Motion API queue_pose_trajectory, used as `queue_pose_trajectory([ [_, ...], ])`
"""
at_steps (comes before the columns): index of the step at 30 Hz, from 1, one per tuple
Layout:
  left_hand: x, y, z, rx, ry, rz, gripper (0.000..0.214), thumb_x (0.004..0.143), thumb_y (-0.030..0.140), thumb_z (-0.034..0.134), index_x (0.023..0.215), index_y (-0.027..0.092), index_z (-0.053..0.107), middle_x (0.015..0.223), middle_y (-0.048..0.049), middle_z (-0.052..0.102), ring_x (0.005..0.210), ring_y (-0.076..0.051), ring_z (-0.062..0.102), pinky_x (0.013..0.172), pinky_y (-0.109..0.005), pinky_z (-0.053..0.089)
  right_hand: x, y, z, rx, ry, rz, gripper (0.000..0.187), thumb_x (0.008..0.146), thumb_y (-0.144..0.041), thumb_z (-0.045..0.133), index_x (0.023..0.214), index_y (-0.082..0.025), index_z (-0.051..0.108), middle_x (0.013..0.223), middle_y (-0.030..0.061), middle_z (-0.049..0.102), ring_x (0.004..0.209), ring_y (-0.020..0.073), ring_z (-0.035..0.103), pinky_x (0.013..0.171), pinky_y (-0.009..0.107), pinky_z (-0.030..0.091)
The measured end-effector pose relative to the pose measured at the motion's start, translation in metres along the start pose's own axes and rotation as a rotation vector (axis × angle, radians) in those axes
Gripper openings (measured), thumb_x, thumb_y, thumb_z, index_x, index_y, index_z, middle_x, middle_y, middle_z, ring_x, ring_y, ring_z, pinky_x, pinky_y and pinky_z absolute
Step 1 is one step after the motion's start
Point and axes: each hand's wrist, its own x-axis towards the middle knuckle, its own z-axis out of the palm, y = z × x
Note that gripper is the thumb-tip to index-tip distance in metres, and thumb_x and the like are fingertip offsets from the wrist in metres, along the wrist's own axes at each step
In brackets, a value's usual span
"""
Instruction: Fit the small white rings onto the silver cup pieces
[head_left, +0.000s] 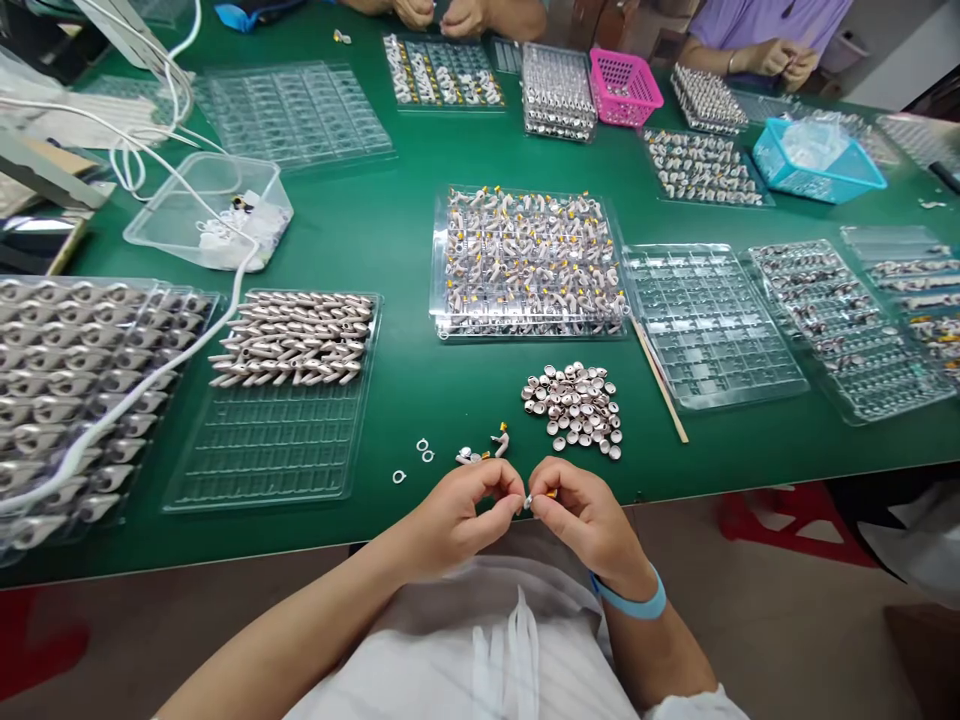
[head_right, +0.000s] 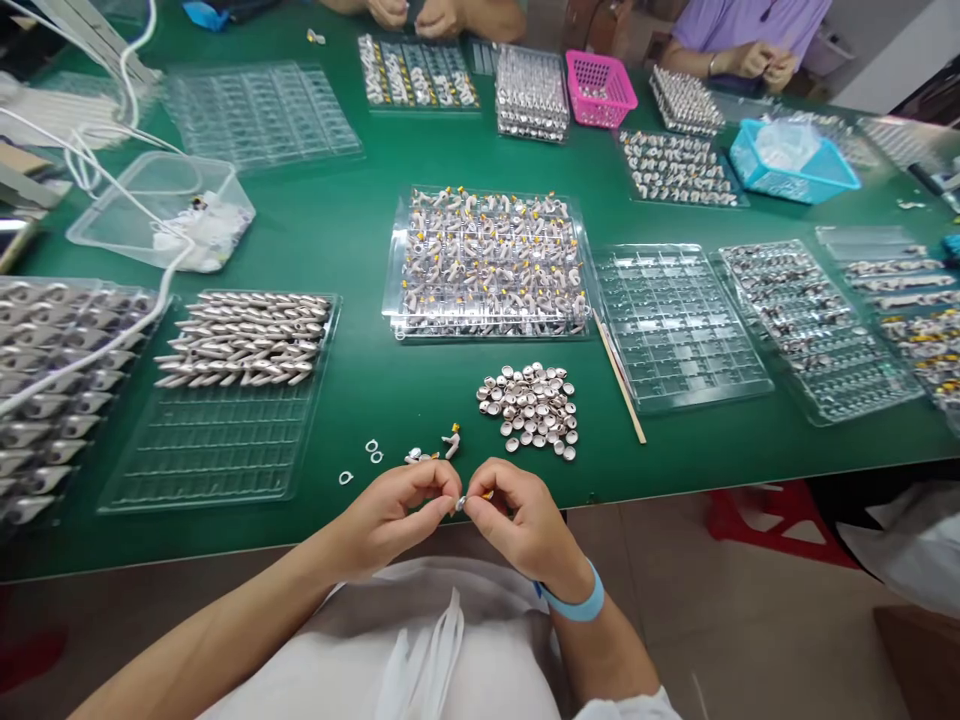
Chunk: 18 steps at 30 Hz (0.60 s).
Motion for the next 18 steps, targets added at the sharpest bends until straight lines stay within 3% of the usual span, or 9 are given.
queue_pose_trajectory([
  [9,-0.0001,0.0018,0.0016,-0.121,-0.004,-0.016,0.024,0.096,0.032,0.044,0.083,0.017,0.057,0.072,0.0,0.049,0.067,-0.013,0.043,0.061,-0.024,0.038,0.0013,-0.0018,0.0,-0.004,-0.008,-0.008,0.02,0.094,-0.036,0.055,0.082,-0.02,0.056,0.083,0.0019,0.055,0.072,0.0144,0.049,0.065,0.028,0.04],
  [18,0.0011,0.0019,0.0029,-0.031,0.041,0.01,0.021,0.095,0.028,0.043,0.081,0.017,0.054,0.072,0.0009,0.051,0.067,-0.012,0.044,0.064,-0.025,0.038,0.0053,0.0001,0.0007,0.058,-0.042,-0.026,0.022,0.092,-0.039,0.059,0.08,-0.02,0.059,0.081,0.0018,0.054,0.07,0.0144,0.048,0.063,0.028,0.039],
])
